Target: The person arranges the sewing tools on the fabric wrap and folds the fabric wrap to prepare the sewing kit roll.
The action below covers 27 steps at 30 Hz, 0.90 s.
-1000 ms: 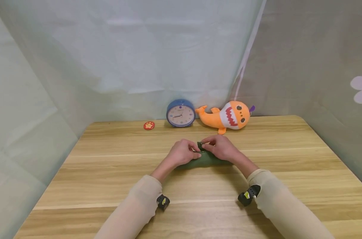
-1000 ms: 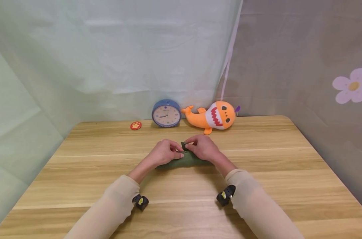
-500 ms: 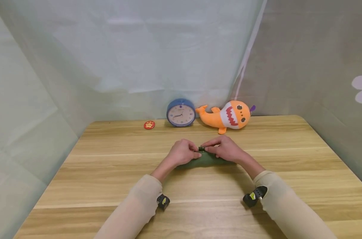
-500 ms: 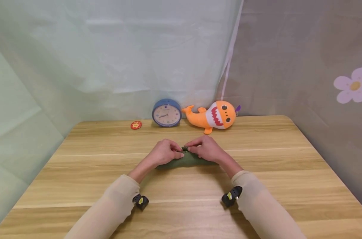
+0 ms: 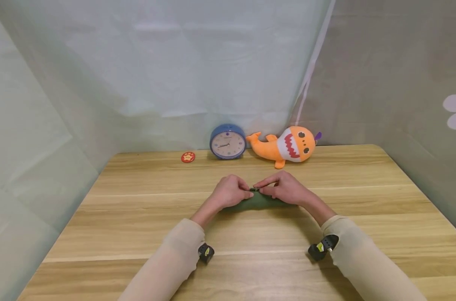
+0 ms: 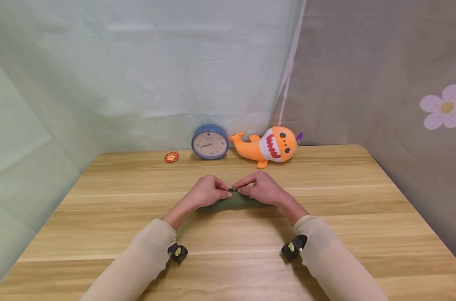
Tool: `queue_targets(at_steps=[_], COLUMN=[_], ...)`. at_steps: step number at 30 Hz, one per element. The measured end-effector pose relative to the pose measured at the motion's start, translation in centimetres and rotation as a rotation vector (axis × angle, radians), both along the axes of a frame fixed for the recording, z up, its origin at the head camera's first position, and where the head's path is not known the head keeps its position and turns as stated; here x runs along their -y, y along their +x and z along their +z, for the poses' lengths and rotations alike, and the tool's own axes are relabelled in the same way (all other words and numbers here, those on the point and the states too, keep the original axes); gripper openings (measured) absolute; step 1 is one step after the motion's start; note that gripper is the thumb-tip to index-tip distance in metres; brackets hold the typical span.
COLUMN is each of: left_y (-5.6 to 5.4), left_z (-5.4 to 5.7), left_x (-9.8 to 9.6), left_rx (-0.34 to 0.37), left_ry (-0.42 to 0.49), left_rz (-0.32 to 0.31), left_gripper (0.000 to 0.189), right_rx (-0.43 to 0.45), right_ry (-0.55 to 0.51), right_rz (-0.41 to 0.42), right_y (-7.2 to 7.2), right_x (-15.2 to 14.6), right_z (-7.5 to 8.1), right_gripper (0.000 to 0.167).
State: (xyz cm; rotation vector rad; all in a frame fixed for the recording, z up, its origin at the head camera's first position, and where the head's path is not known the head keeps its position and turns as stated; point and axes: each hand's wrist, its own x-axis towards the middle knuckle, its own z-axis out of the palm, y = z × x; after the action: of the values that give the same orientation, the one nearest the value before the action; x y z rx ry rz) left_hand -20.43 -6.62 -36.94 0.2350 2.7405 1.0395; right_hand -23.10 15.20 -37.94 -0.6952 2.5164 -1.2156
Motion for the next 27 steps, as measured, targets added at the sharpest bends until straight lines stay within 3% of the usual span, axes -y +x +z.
queue_targets(at_steps=[10,21,27], left_y=[-0.14,-0.16,-0.16], left_z=[-0.21,-0.45,-0.38], left_x=[0.02,0.03,-0.02], left_rx=[-0.014,-0.031,-0.036], left_ry=[-0.019,-0.012,-0.009], left_rz=[-0.002,-0.015,-0.015], left_gripper=[0.013,0.012,0.012], right_rx=[-0.06,-0.187,-0.324], right_ry=[0.005,0.009,0.05], right_rz=[0.051,0.097,0.159], right_y=[0.3,0.65,0.85], right_x=[-0.05,-0.36,-0.29], right_z=[-0.01,-0.15,-0.12], right_gripper=[0.03,0.031,0.029])
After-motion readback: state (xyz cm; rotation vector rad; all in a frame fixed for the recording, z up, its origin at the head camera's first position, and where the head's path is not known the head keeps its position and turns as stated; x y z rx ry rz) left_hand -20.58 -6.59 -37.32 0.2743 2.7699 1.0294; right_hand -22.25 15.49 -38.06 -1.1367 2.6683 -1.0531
